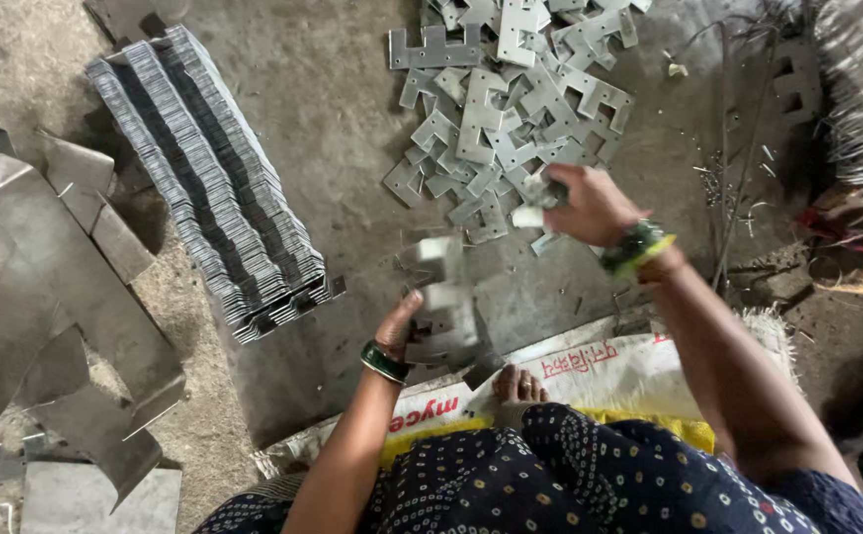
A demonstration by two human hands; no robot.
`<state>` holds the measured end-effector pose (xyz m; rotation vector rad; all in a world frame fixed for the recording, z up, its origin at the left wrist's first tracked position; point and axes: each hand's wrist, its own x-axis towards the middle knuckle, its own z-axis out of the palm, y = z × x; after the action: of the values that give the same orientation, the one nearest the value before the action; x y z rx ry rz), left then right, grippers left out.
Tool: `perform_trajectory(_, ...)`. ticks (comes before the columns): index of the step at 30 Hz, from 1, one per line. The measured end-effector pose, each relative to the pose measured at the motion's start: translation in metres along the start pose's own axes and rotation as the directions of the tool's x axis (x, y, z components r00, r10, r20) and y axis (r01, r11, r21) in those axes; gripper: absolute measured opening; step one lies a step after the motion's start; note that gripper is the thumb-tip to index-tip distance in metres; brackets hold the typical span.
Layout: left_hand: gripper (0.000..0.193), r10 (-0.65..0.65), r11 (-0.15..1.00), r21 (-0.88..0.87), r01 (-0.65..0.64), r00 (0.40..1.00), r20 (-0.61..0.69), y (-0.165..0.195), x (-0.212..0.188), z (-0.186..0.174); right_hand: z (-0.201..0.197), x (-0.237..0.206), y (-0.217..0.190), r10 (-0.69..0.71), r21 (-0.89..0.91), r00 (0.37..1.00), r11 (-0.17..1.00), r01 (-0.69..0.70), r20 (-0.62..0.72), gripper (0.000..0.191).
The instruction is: The person stacks L-shaped metal sheets into a vertical frame, picking them up from a pile on the floor and aligning them onto two parallel rods within the frame.
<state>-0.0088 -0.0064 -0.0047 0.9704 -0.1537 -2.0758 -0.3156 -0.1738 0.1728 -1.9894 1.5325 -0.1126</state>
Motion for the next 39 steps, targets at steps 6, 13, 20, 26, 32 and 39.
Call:
perform_trajectory(6, 0.04, -0.038, 0.999, 0.001, 0.038, 0.999, 0.038, -0.015, 0.01, -0.018, 0.06, 0.013, 0.016, -0.051, -0.348, 0.963, 0.936, -0.046, -0.264, 0.053)
perform_trajectory(13, 0.042, -0.113, 0.993, 0.023, 0.118, 0.98, -0.162, 0.001, -0.01, -0.002, 0.076, -0.018, 0.03, 0.013, -0.316, 0.974, 0.945, -0.085, -0.224, 0.047)
perform_trajectory(20, 0.05, -0.012, 1.0, 0.024, 0.015, 0.99, -0.143, 0.018, -0.025, 0.023, 0.068, -0.008, 0.026, 0.059, -0.357, 0.991, 0.929, -0.098, -0.118, 0.05)
perform_trajectory(26, 0.054, 0.214, 0.967, 0.166, -0.191, 0.967, -0.135, 0.012, -0.027, 0.009, 0.066, -0.013, 0.022, -0.049, -0.543, 0.997, 0.84, 0.012, -0.053, 0.045)
perform_trajectory(32, 0.058, 0.333, 0.937, 0.144, -0.319, 0.938, -0.091, 0.002, -0.014, -0.004, 0.033, -0.023, 0.0, 0.251, -0.317, 0.951, 0.901, -0.297, -0.178, 0.022)
perform_trajectory(39, 0.059, 0.182, 0.983, 0.0, -0.182, 0.98, -0.083, 0.0, -0.026, 0.002, 0.032, -0.045, -0.01, 0.103, 0.266, 0.994, 0.958, -0.109, 0.036, 0.034)
